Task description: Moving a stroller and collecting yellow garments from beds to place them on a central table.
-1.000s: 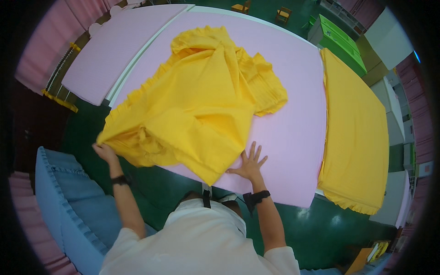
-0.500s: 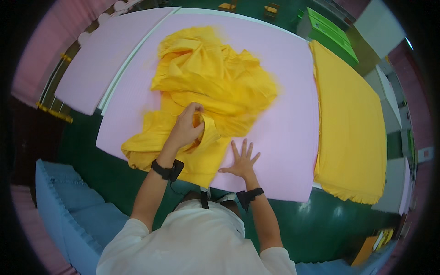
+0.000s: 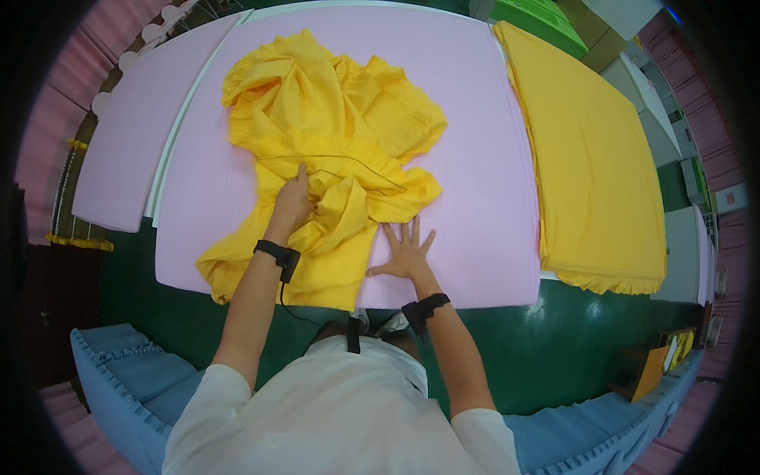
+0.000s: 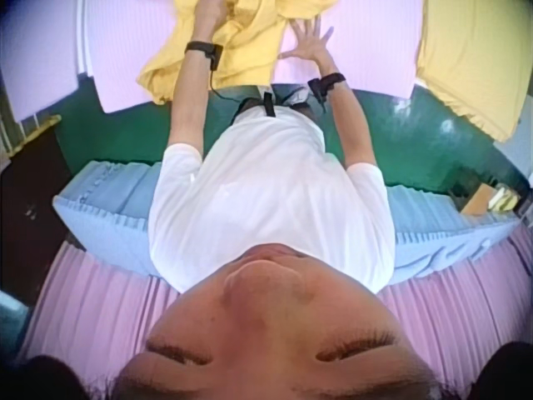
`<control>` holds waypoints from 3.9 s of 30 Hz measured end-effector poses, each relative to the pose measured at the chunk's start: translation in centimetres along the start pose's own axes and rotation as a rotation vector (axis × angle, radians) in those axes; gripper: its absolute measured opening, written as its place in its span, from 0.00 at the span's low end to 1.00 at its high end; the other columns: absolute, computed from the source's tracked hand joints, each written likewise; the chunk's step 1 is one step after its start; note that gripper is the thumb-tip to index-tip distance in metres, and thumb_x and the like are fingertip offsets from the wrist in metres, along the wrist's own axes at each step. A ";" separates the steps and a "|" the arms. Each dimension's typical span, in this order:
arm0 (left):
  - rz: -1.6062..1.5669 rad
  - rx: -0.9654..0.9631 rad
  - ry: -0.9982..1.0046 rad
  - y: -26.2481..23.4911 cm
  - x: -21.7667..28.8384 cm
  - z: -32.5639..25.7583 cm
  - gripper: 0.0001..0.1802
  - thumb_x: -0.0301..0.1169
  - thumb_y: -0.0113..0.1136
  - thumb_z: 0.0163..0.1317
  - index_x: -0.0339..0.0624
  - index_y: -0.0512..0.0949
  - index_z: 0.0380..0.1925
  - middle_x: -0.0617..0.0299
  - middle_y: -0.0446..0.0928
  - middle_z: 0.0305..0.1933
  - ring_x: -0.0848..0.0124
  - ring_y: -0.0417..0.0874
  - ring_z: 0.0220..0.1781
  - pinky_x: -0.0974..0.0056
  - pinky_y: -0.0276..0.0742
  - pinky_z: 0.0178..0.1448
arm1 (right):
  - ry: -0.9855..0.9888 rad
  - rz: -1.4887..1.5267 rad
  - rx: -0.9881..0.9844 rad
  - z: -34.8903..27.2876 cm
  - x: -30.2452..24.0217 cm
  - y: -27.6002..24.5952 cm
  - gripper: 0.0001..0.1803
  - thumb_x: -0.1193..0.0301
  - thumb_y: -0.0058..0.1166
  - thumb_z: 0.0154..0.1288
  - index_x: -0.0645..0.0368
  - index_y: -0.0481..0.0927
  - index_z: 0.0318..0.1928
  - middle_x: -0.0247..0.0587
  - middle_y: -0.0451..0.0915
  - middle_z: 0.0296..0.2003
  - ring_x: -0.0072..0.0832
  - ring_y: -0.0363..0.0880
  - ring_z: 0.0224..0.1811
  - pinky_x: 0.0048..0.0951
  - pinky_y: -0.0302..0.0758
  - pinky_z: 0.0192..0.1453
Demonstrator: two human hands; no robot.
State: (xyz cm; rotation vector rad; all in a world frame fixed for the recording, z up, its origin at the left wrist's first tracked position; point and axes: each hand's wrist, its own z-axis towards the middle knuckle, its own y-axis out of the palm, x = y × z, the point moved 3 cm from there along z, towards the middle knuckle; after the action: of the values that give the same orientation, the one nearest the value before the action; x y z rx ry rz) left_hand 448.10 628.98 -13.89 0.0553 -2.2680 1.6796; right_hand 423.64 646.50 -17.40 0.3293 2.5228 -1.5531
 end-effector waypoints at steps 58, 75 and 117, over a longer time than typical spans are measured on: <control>-1.053 -0.907 1.087 4.4 21.4 -20.3 0.39 0.28 0.76 0.52 0.39 0.70 0.65 0.60 0.77 0.63 0.65 0.76 0.64 0.61 0.70 0.69 | -0.142 1.307 0.486 -22.2 4.0 -2.4 0.55 0.61 0.76 0.53 0.59 0.53 0.74 0.45 0.63 0.69 0.36 0.61 0.72 0.37 0.60 0.75; -0.717 -1.335 1.452 12.8 54.3 -46.8 0.41 0.33 0.77 0.51 0.39 0.71 0.65 0.55 0.74 0.66 0.60 0.73 0.68 0.56 0.67 0.72 | 0.268 1.301 1.213 -59.6 23.4 9.4 0.58 0.56 0.80 0.47 0.57 0.58 0.74 0.45 0.58 0.74 0.41 0.55 0.77 0.41 0.52 0.79; -0.793 -1.356 1.242 50.1 157.0 -57.8 0.48 0.28 0.77 0.52 0.39 0.60 0.71 0.55 0.68 0.70 0.65 0.68 0.71 0.58 0.64 0.74 | 0.590 1.270 1.692 -95.8 123.8 -2.2 0.36 0.68 0.73 0.57 0.60 0.69 0.62 0.41 0.78 0.55 0.31 0.78 0.57 0.32 0.74 0.61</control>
State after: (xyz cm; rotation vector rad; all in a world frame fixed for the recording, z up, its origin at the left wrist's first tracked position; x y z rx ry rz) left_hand 301.51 723.20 -2.16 -0.2718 -1.4957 -0.3965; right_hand 301.85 743.83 -3.60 2.0510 -0.0304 -2.3091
